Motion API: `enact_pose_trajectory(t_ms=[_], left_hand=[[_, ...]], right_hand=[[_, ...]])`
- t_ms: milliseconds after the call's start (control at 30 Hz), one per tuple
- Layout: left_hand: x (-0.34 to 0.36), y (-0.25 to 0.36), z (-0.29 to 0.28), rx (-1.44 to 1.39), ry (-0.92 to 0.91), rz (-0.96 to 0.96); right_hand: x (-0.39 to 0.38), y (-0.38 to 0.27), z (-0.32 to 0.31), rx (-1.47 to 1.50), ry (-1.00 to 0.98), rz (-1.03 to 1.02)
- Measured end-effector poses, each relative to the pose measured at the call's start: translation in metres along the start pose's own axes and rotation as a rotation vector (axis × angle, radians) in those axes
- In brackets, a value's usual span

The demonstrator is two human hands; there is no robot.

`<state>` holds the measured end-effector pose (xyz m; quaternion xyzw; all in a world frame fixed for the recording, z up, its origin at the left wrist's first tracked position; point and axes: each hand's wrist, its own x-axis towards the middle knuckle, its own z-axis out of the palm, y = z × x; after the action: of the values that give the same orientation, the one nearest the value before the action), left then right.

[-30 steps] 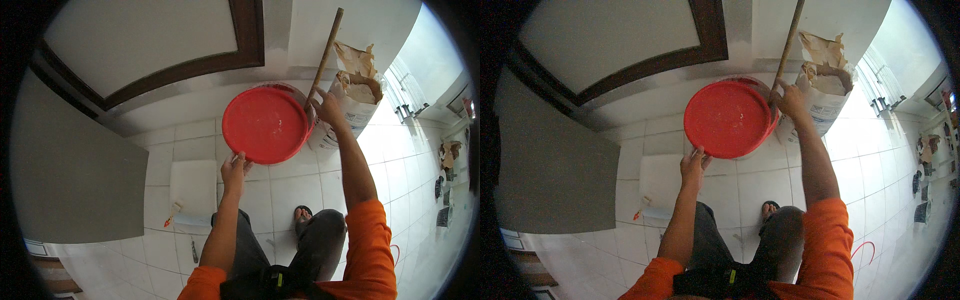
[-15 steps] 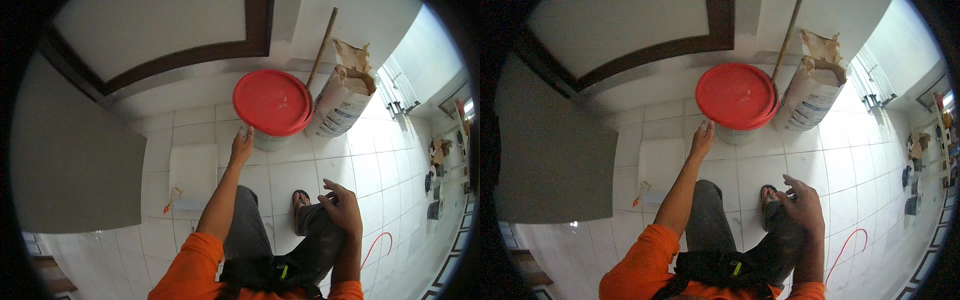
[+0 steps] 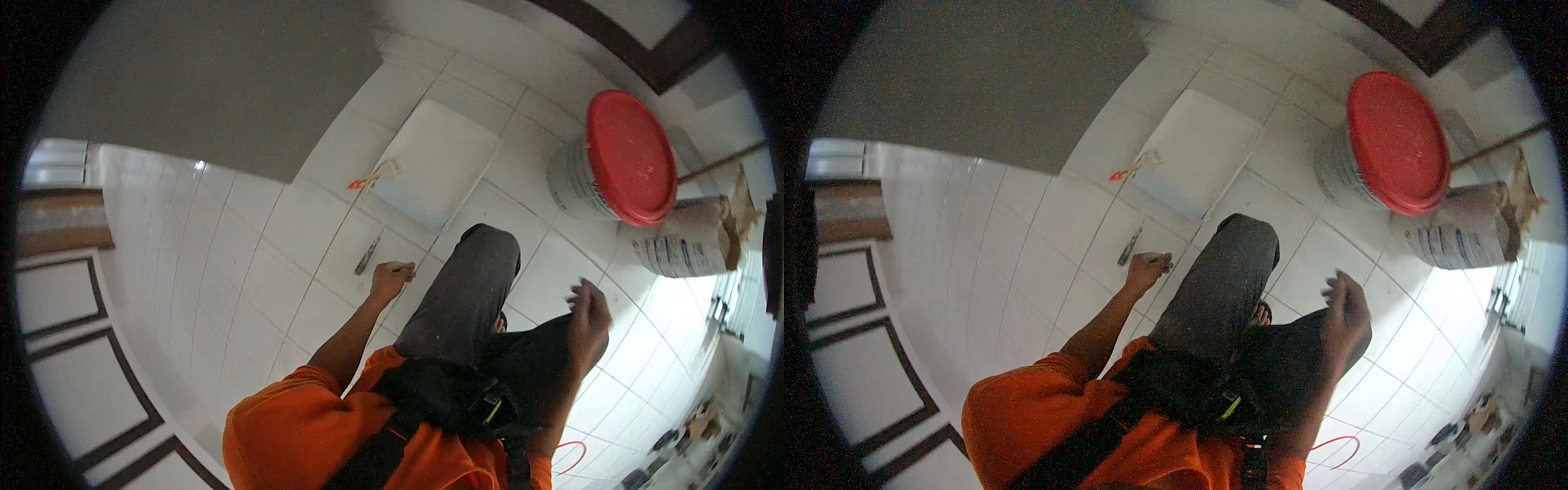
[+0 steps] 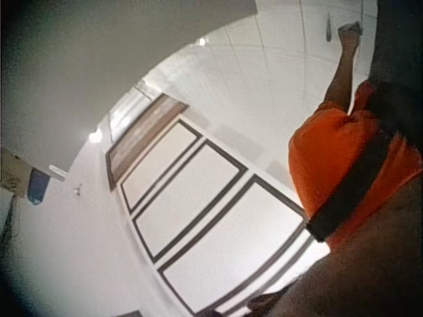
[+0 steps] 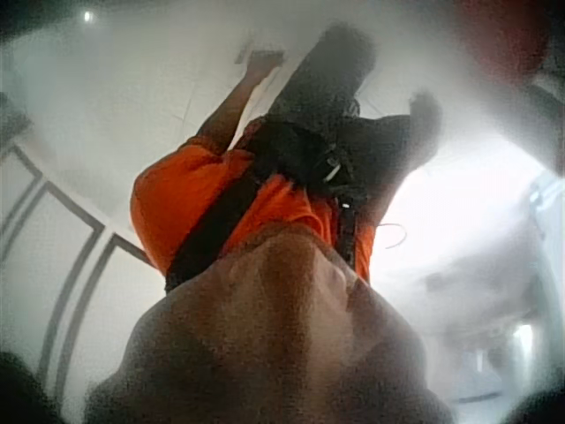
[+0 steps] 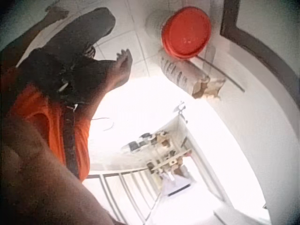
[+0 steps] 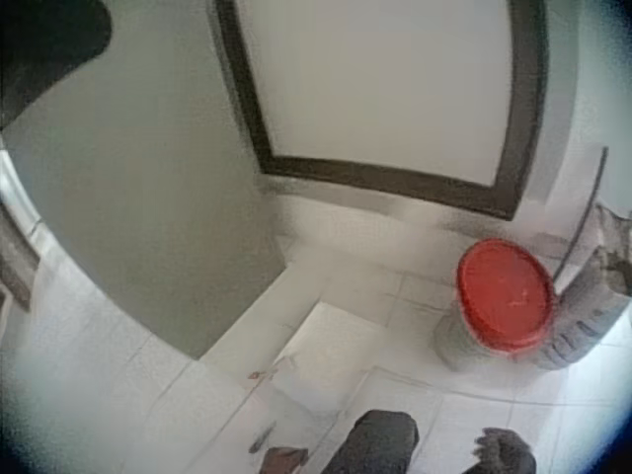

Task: The person removes the lid from a bucket, uses a wooden stick to stir the white liquid inside, and then replaces the lid.

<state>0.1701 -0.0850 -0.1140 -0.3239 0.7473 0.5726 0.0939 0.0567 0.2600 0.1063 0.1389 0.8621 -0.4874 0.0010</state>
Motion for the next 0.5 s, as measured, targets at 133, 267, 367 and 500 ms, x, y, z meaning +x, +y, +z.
enact_pose_trajectory(t_ms=[133,267,367,500], left_hand=[[-0.031,-0.108,-0.016,0.437,0.109,0.117],[-0.014,-0.099,-0.017,0.359,0.499,-0.112],[0.022,-0.096,-0.035,0.389,0.515,0.036],[0.061,-0.122,-0.040,0.680,0.368,0.020]], right_hand=[[0.050,0.026,0.060,-0.609,-0.426,-0.240],[0.071,0.033,0.088,-0.579,-0.510,-0.344],[0.081,0.026,0.112,-0.500,-0.686,-0.459],[0.065,0.018,0.140,-0.404,-0.845,-0.521]])
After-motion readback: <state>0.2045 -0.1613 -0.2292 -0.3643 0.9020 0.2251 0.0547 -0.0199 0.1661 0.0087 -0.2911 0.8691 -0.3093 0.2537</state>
